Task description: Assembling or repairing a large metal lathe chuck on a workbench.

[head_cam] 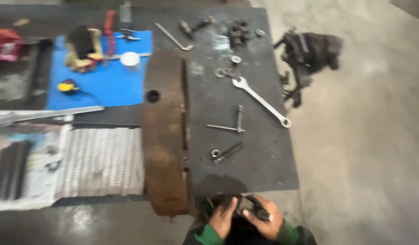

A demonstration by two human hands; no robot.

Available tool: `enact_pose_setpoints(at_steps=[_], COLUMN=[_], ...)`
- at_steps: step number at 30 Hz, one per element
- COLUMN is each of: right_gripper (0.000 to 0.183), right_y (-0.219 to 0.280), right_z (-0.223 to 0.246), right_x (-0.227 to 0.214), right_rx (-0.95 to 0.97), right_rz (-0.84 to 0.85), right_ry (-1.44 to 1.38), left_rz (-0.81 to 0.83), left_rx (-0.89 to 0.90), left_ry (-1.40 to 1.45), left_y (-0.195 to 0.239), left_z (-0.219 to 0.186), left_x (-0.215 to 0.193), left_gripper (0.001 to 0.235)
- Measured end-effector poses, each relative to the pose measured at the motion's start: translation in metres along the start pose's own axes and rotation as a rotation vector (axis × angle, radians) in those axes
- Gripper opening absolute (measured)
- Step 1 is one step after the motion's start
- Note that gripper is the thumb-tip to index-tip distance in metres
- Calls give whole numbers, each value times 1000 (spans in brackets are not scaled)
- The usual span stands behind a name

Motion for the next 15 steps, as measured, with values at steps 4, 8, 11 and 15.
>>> enact_pose_setpoints(at_steps=[4,8,11,15], right_gripper=[58,68,67,55], right_y=[5,1,-13,-10], right_z=[-67,-50,-14,74], right_x=[8,-14,-31,-17], right_rx=[-78,-429,-664,-363], right_rz=[-42,84,259,343], right_ry=[-44,-110,-238,-519], left_rz=[32,117,125,19], left_rx=[-48,82,447,761], left_ry=[-23,-116,-447,-658], left_y=[12,53,91,145], left_z=[-19,-46,-114,-161], left_x=[-2,-2,1,16], left_gripper=[65,64,51,35])
Point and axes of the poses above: each hand's wrist, its own y-axis away from the middle knuckle, its own x-axis out of the palm, z = x × y, the point moved 4 cm from there along -y, towards the middle knuckle, and after that the axes turned 3 degrees about z, right-handed, at the moved point
